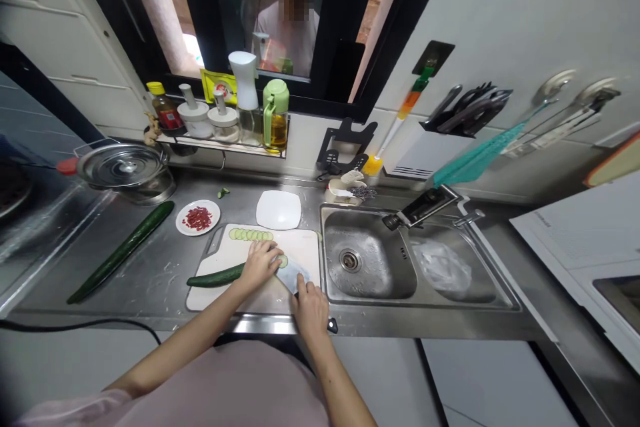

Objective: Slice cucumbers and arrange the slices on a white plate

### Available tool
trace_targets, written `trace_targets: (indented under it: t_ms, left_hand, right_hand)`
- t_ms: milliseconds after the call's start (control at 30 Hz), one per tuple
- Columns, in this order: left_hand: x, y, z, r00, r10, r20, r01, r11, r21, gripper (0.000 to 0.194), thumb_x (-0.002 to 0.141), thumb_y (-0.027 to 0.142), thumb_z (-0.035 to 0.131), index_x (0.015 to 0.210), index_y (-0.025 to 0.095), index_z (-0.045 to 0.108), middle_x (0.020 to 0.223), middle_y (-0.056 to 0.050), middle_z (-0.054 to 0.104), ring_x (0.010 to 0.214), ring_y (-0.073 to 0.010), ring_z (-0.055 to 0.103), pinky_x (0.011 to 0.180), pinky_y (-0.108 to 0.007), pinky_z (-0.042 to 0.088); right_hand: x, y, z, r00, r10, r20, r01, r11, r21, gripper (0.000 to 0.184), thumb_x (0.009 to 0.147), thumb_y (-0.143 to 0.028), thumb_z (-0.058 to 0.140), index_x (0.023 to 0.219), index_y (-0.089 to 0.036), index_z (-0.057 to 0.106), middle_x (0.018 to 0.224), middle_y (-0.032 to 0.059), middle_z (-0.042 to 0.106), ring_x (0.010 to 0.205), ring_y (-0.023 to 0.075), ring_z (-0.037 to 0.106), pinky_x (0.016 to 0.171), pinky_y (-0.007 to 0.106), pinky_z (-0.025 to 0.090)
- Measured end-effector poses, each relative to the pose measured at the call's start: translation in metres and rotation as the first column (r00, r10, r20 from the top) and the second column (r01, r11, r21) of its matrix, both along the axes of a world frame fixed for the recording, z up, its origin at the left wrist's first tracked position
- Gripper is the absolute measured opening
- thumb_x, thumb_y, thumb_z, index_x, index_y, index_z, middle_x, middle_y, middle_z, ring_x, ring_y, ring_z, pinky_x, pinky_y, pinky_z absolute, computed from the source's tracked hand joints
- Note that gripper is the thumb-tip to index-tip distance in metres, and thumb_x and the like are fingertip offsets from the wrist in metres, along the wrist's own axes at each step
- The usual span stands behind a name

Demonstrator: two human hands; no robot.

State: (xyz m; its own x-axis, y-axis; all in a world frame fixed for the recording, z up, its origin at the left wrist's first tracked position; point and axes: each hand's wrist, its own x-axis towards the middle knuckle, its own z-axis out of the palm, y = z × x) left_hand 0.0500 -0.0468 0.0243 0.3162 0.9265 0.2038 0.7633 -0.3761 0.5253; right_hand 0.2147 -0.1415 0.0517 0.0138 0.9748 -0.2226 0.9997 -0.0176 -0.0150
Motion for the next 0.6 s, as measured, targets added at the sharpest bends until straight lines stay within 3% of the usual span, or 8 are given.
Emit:
trace_targets:
  t_ms: [133,267,433,600]
  left_hand:
    - [0.010,0.002,0.001,1.000,0.000,0.028,0.007,0.976,-0.220,0.013,0.085,0.024,0.053,0.084,0.024,0.066,0.089,-0.002,0.069,0.091,-0.0195,0.060,0.091,-0.039,0.035]
    - [0.010,0.016,-0.001,0.993,0.102,0.061,-0.074,0.932,-0.356,0.013,0.083,0.023,0.053,0.083,0.025,0.065,0.081,0.001,0.071,0.080,-0.0171,0.063,0.088,-0.036,0.034]
    - [0.000,0.045,-0.013,0.966,0.258,-0.007,-0.239,0.887,-0.394,0.012,0.082,0.025,0.054,0.081,0.024,0.066,0.084,0.000,0.072,0.085,-0.0195,0.064,0.088,-0.036,0.034]
    - [-0.009,0.069,-0.022,0.941,0.319,-0.116,-0.337,0.841,-0.422,0.019,0.085,0.026,0.049,0.086,0.023,0.067,0.088,-0.004,0.073,0.091,-0.0221,0.062,0.089,-0.037,0.033]
  right_hand:
    - [0.007,-0.007,-0.003,1.000,-0.020,0.020,0.020,1.000,-0.006,0.047,0.093,-0.032,0.049,0.138,-0.021,0.046,0.103,0.0108,0.066,0.095,0.0228,0.061,0.082,0.031,0.042]
    - [0.016,-0.013,-0.009,0.998,-0.066,0.024,0.066,0.998,0.004,0.045,0.094,-0.034,0.047,0.137,-0.020,0.047,0.103,0.0107,0.067,0.096,0.0233,0.063,0.082,0.030,0.043]
    - [0.026,-0.020,-0.019,0.995,-0.097,0.021,0.096,0.995,0.034,0.043,0.094,-0.036,0.047,0.134,-0.021,0.050,0.104,0.0100,0.068,0.097,0.0224,0.064,0.082,0.028,0.044]
    - [0.030,-0.024,-0.026,0.994,-0.108,0.000,0.108,0.992,0.069,0.043,0.095,-0.038,0.044,0.134,-0.020,0.050,0.103,0.0099,0.069,0.096,0.0217,0.064,0.080,0.027,0.043]
